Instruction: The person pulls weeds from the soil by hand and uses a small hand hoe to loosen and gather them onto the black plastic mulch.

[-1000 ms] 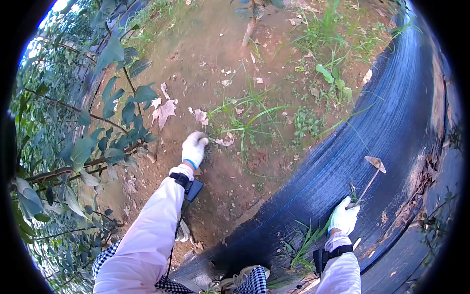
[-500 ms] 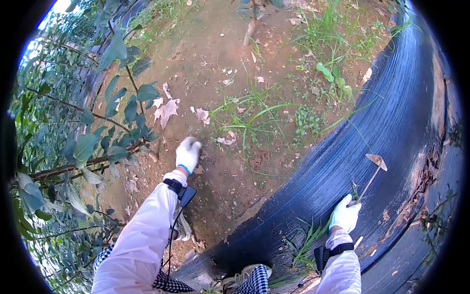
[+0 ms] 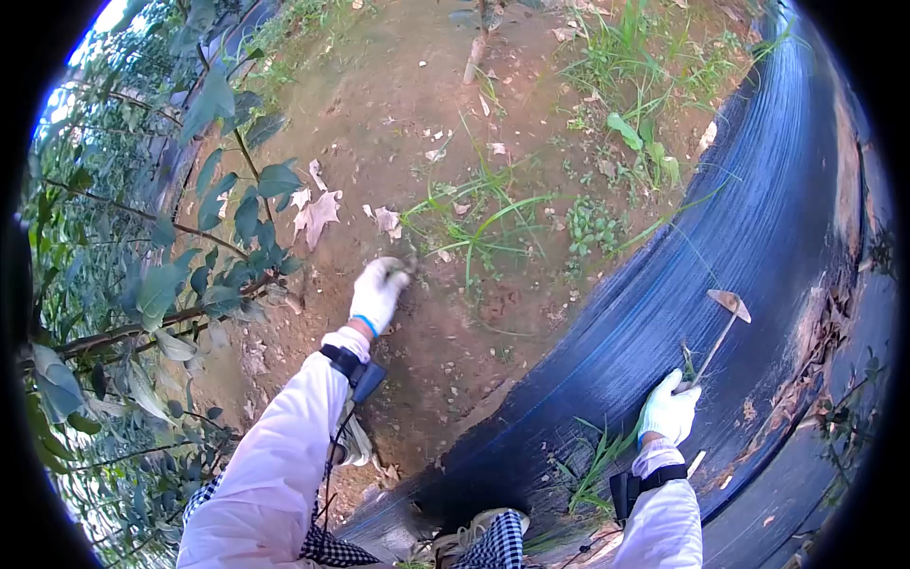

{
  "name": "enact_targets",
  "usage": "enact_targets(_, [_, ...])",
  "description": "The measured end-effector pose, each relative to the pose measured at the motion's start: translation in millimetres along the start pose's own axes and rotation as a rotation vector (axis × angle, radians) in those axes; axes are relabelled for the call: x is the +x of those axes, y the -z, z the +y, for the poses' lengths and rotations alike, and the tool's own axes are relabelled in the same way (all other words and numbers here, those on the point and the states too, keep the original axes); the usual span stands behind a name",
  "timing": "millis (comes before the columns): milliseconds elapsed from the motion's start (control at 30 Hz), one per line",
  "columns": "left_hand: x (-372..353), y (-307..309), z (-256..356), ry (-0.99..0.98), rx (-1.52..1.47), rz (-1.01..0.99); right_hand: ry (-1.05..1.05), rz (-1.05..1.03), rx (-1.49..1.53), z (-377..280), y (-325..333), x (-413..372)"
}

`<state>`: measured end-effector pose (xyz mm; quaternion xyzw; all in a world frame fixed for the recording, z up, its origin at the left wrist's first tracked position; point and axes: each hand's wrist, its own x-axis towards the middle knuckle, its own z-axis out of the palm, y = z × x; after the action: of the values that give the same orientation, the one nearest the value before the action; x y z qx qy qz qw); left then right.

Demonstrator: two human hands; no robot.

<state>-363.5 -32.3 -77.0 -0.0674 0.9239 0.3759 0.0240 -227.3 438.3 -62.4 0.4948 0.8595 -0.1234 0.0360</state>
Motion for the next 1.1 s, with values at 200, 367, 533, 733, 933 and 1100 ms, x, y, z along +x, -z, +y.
enact_targets(200, [9.0,-25.9,2.3,0.042,0.052,-0.048,-0.041,0.005,-0.021,-9.4,6.7,-4.7])
enact_targets(367, [28.1,-18.5,8.9,0.0,0.237,0.21,-0.03,-0.014,-0.009,-6.8,5.2,-3.2])
enact_targets(533, [54.2,-28.5,4.1,0.052,0.3,0.03,-0.048,-0.009,-0.015,-7.2,7.0,-4.2])
enact_targets(733, [75.1,-29.2,-0.4,-0.164,0.266,0.324,-0.037,-0.001,-0.037,-9.2,6.6,-4.3])
enact_targets(933, [114.8,-18.5,-45.5,0.24,-0.344,0.314,-0.046,-0.001,-0.027,-12.7,9.8,-6.6])
enact_targets(1100, [127.6,5.4,-2.8,-0.084,0.433,0.079,-0.042,0.007,-0.035,-6.6,4.0,-4.6])
